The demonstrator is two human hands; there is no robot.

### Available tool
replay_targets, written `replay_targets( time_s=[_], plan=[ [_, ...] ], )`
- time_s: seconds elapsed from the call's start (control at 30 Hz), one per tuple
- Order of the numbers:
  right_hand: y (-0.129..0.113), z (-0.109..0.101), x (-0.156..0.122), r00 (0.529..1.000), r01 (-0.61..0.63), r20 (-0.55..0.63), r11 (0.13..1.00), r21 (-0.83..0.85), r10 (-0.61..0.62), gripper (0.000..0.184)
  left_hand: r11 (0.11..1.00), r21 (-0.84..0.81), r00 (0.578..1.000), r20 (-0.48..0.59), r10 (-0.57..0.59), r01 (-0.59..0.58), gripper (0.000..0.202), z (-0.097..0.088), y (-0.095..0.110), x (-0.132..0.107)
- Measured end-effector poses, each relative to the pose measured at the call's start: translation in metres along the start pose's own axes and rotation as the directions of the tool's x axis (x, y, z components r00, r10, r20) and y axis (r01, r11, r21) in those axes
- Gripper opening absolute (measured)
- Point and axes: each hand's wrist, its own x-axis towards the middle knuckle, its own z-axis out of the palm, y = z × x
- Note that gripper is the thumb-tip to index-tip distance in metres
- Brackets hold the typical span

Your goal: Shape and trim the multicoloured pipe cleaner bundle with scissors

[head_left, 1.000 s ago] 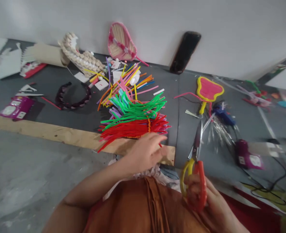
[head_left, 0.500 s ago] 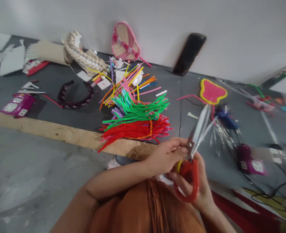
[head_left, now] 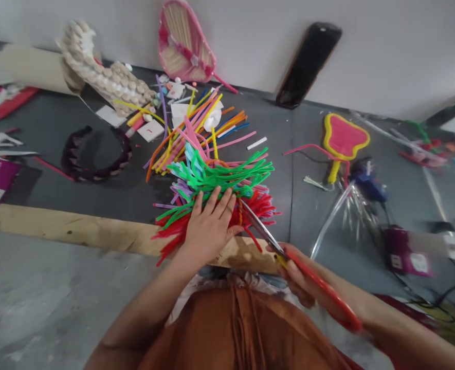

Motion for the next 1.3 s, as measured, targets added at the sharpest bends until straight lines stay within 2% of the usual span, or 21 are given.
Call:
replay_targets(
  time_s=[0.1, 0.17, 0.27, 0.37, 0.67, 0.87, 1.03, 1.3],
  plan=[
    [-0.012, -0.002, 0.009, 0.992, -0.122, -0.030, 0.992, -0.041, 0.121, 0.055, 1.000, -0.018, 1.000, -0.017, 0.000, 0.000, 0.066, 0.004, 0.003, -0.004],
    [-0.016, -0.002, 0.013, 0.988, -0.151, -0.037, 0.987, -0.061, 0.149, 0.057, 0.999, -0.035, 1.000, -0.026, 0.000, -0.001, 0.066, 0.006, 0.003, -0.004],
    [-0.014, 0.000, 0.015, 0.987, -0.158, -0.021, 0.985, -0.068, 0.157, 0.063, 0.999, -0.045, 0.999, -0.038, -0.011, 0.009, 0.070, 0.008, 0.001, -0.004],
    [-0.008, 0.005, 0.014, 0.985, -0.162, -0.059, 0.987, -0.016, 0.161, 0.068, 0.999, -0.043, 0.998, -0.059, -0.025, 0.023, 0.076, 0.010, 0.000, -0.003],
    [-0.002, 0.019, 0.022, 0.973, -0.145, -0.169, 0.986, 0.084, 0.157, 0.056, 0.995, -0.098, 0.998, -0.064, -0.022, 0.016, 0.072, 0.008, 0.002, -0.003],
    [0.003, 0.022, 0.025, 0.976, -0.156, -0.146, 0.987, 0.040, 0.160, 0.058, 0.994, -0.109, 0.998, -0.066, -0.021, 0.014, 0.071, 0.008, 0.001, -0.003],
    [0.011, 0.023, 0.025, 0.966, -0.191, -0.186, 0.980, -0.052, 0.179, 0.055, 0.994, -0.104, 0.998, -0.065, -0.020, 0.013, 0.072, 0.007, 0.001, -0.002],
    [0.008, 0.022, 0.030, 0.951, -0.237, -0.239, 0.958, -0.162, 0.195, 0.052, 0.993, -0.114, 0.998, -0.063, -0.019, 0.012, 0.074, 0.008, 0.001, -0.003]
  ],
)
